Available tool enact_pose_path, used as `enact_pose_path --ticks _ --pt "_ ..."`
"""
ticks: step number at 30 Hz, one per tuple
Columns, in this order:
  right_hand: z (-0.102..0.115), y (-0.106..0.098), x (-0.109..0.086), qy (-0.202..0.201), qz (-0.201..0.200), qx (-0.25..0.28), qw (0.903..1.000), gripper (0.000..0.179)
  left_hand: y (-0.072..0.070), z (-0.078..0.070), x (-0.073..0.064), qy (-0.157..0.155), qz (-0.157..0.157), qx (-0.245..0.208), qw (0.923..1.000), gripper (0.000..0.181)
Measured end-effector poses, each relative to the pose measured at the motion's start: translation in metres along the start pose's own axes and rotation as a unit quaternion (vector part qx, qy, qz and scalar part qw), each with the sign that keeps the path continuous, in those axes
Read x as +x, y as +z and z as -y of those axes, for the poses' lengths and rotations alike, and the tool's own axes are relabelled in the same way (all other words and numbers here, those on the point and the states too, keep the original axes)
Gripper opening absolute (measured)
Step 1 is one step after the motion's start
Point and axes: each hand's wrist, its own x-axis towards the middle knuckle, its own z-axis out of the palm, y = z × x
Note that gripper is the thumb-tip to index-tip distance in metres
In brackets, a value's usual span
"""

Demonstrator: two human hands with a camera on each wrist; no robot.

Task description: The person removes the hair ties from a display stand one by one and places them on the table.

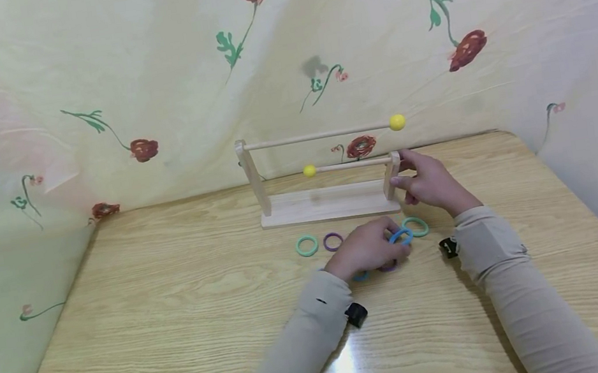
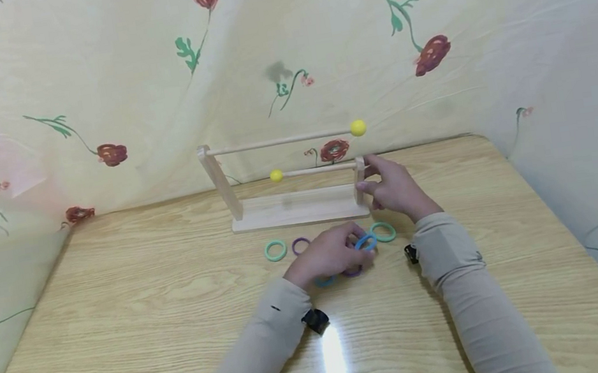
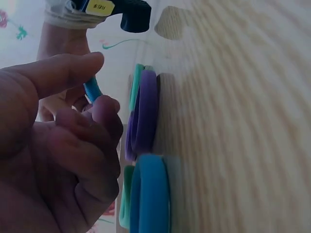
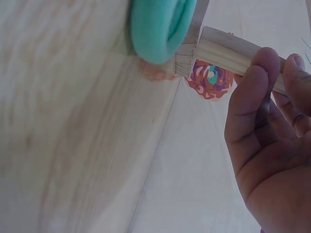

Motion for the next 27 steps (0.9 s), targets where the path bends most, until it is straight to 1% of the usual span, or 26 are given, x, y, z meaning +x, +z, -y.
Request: enact_pose_path --ticks 4,9,12,16,24,25,27 --pt "-0.001 0.000 0.003 -0.003 0.001 0.005 1.0000 0.038 0.003 -0.003 0.000 -0.004 -0.007 0.062 0.9980 0.023" --pt "-0.002 0.000 0.006 -0.005 0.002 0.005 1.0000 0.038 0.004 -0.004 0.002 -0.002 -0.016 0.111 0.9937 0.024" --pt "-0.002 0.000 0.007 -0.007 0.001 0.004 1.0000 0.036 0.005 -0.006 0.003 0.000 -0.019 0.142 0.9898 0.029" --pt "-0.004 -0.001 0.008 -0.008 0.001 0.002 1.0000 0.033 0.006 -0.007 0.004 0.001 -0.016 0.169 0.9854 0.036" --pt "-0.008 -0.001 0.011 -0.013 0.000 -0.001 0.9999 0.034 0.007 -0.008 0.007 -0.002 -0.004 0.193 0.9812 0.042" --pt "-0.008 -0.002 0.012 -0.013 0.001 -0.001 0.9999 0.034 0.007 -0.008 0.007 -0.001 -0.003 0.189 0.9819 0.042" --pt "-0.008 -0.002 0.012 -0.012 0.001 -0.001 0.9999 0.034 0.002 -0.008 0.007 0.004 0.000 0.168 0.9857 0.043"
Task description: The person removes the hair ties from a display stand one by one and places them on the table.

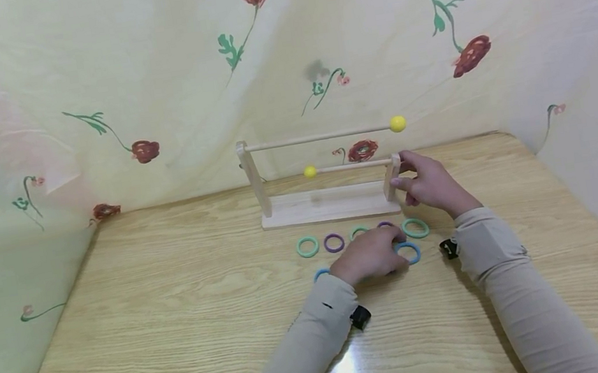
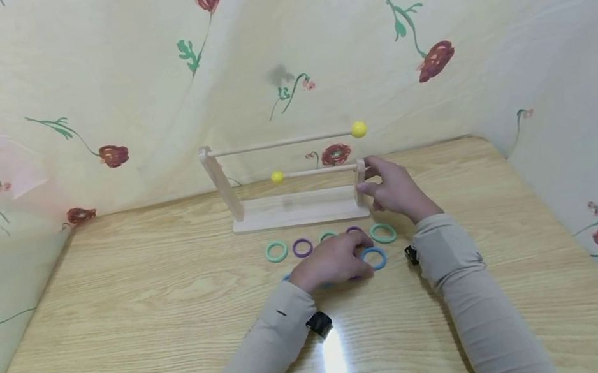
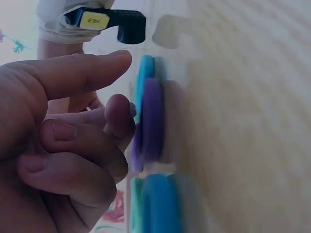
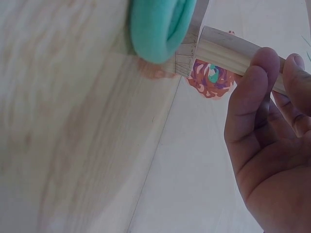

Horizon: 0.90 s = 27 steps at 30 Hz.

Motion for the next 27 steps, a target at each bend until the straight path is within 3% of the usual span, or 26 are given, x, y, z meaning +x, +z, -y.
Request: enact_pose_path --ticks 8,14,17,20,27 --pt "-0.001 -0.001 0.000 -0.005 -0.003 -0.003 1.0000 0.031 -0.042 0.018 -0.018 0.067 -0.031 -0.113 0.9909 0.039" --pt "0.000 -0.002 -0.002 -0.002 0.001 -0.012 0.9999 0.031 -0.069 0.041 -0.045 0.081 -0.073 -0.151 0.9825 0.036" --pt "0.001 -0.003 -0.003 -0.001 0.003 -0.012 0.9999 0.031 -0.080 0.051 -0.058 0.087 -0.102 -0.140 0.9810 0.034" --pt "0.002 -0.004 -0.005 0.001 0.005 -0.009 0.9999 0.030 -0.088 0.060 -0.068 0.095 -0.151 -0.103 0.9786 0.031" --pt "-0.002 -0.006 -0.008 0.002 0.005 -0.031 0.9995 0.029 -0.095 0.081 -0.085 0.122 -0.252 -0.024 0.9596 0.030"
